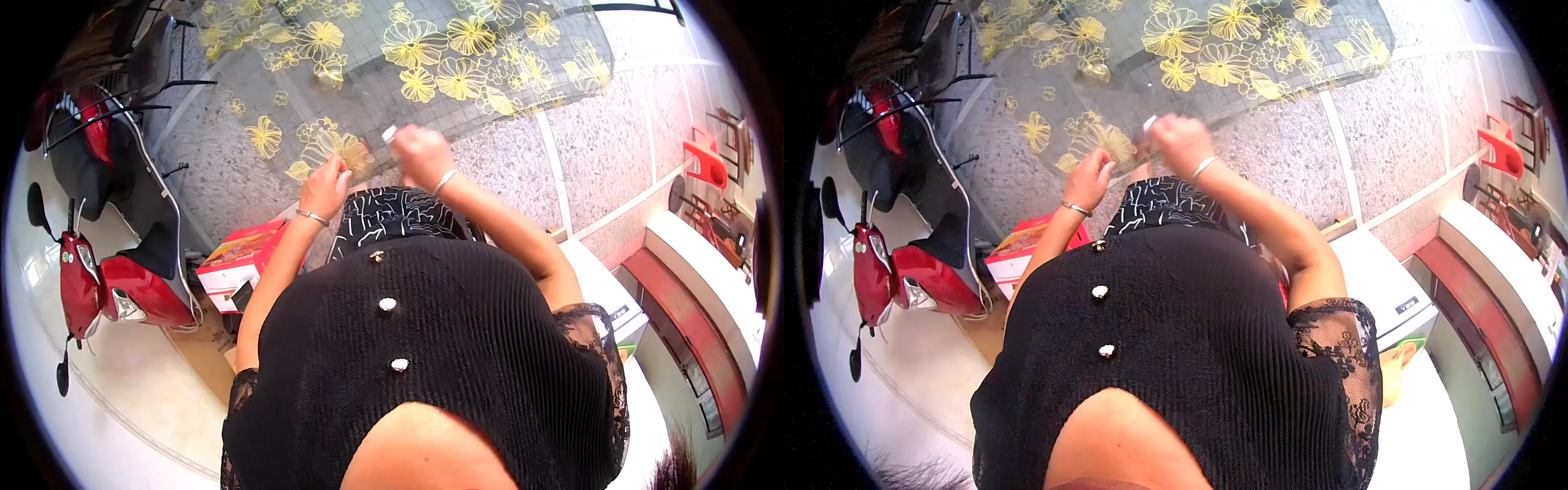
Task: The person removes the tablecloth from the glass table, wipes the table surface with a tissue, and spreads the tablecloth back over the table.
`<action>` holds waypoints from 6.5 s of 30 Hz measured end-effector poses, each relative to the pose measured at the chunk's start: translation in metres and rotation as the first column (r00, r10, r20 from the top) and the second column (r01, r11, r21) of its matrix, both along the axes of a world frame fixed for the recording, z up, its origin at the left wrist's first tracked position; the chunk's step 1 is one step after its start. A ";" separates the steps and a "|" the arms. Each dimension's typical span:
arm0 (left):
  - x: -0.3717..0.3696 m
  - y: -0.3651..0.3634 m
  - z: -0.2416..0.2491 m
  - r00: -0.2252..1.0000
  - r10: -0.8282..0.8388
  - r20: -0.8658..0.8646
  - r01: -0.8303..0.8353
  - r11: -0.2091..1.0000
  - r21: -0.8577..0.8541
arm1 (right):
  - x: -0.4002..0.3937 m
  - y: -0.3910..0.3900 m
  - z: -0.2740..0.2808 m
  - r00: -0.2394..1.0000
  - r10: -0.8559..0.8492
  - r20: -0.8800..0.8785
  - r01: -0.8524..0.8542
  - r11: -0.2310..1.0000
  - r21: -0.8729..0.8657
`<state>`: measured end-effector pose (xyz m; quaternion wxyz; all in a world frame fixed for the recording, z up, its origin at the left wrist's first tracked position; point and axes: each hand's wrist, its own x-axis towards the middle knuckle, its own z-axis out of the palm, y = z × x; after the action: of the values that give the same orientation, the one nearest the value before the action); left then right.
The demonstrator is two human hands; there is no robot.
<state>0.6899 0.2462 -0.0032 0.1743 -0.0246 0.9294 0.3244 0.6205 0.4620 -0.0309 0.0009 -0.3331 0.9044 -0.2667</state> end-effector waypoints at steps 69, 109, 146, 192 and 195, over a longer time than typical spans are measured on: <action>-0.004 -0.023 0.182 0.409 0.795 0.448 -0.513 -0.206 0.833 | -0.206 0.271 0.203 0.622 0.187 0.761 0.777 -0.020 -0.630; 0.020 -0.003 0.246 0.353 0.932 0.088 -0.418 0.073 0.905 | -0.165 0.278 0.257 0.688 -0.039 0.725 0.725 0.088 -0.683; 0.084 -0.010 -0.070 0.209 0.809 0.549 -0.841 -0.138 0.523 | -0.147 0.360 -0.030 0.065 -0.123 0.990 0.993 0.103 -0.052; 0.088 -0.011 -0.063 0.243 0.837 0.490 -0.880 -0.022 0.474 | -0.200 0.388 -0.059 0.023 -0.585 0.811 1.000 0.026 -0.009; 0.084 -0.012 -0.070 0.234 0.846 0.479 -0.892 -0.009 0.452 | -0.193 0.381 -0.046 0.077 -0.614 0.785 0.997 0.046 -0.061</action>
<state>0.7740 0.2338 -0.0729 -0.0389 -0.5414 0.5189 0.6604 0.4272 0.8429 -0.0770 -0.0007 0.4119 0.7137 -0.5665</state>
